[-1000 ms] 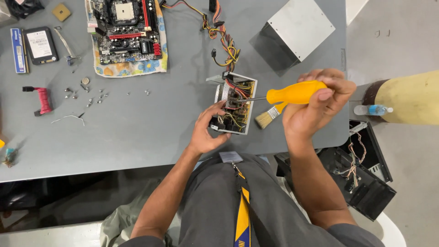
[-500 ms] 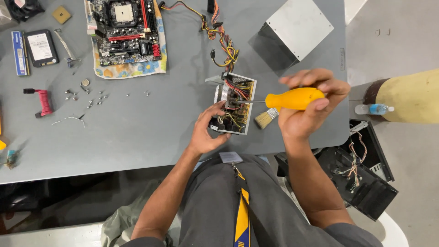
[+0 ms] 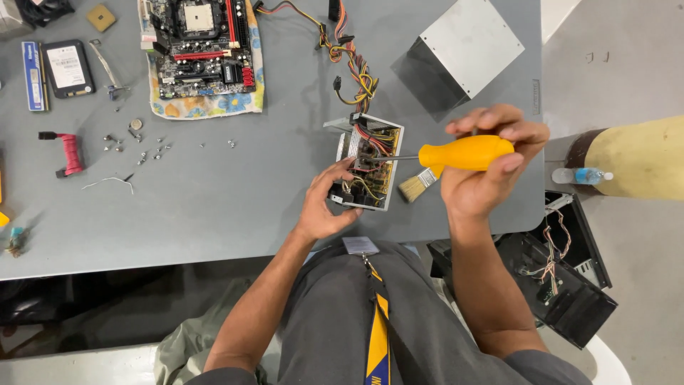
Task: Opening a computer power supply unit by unscrewing the case and then inspecting the internal components with a screwdriver and brush.
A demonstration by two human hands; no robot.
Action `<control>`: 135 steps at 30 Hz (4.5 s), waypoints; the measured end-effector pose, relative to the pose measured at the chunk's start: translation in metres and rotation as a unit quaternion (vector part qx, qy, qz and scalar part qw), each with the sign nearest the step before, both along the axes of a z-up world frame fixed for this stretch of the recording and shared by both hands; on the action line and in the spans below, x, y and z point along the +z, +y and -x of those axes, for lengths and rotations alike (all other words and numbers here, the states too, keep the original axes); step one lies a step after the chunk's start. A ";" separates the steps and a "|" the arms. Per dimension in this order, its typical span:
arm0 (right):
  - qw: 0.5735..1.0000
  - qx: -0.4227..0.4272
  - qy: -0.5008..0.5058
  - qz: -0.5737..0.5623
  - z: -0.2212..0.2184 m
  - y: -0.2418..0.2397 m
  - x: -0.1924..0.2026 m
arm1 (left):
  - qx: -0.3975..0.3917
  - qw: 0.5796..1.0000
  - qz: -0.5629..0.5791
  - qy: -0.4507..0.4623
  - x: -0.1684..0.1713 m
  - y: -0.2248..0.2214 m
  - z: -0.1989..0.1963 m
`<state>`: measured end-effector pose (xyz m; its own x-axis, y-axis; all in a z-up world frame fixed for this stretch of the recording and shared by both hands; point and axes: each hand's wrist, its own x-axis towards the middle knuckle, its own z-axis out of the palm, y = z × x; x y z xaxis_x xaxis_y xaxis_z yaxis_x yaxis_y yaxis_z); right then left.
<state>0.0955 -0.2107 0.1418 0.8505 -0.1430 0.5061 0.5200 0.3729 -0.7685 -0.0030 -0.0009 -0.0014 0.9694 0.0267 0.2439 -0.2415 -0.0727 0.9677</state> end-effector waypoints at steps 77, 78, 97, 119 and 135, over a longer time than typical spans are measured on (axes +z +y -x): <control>0.547 0.041 0.124 0.827 0.056 -0.034 0.103 | 0.003 0.995 -0.099 0.020 0.014 -0.010 0.005; 0.546 0.042 0.101 0.830 0.055 -0.032 0.102 | 0.003 0.995 -0.100 0.017 0.014 -0.011 0.005; 0.294 0.116 0.148 0.937 -0.009 0.002 0.137 | -0.007 0.995 -0.098 0.009 0.015 -0.006 0.001; 0.909 -0.037 -0.041 0.413 -0.005 0.004 0.069 | -0.011 0.998 -0.062 -0.023 0.008 -0.003 -0.003; 0.965 0.188 -0.097 0.157 -0.023 0.040 0.044 | 0.007 1.000 -0.016 0.015 0.005 0.013 0.000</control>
<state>0.1184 -0.1710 0.1855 0.6972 0.3430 0.6295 0.5388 0.3285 -0.7757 -0.0035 0.0125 0.0034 0.9760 0.0336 0.2152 -0.2107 -0.1062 0.9718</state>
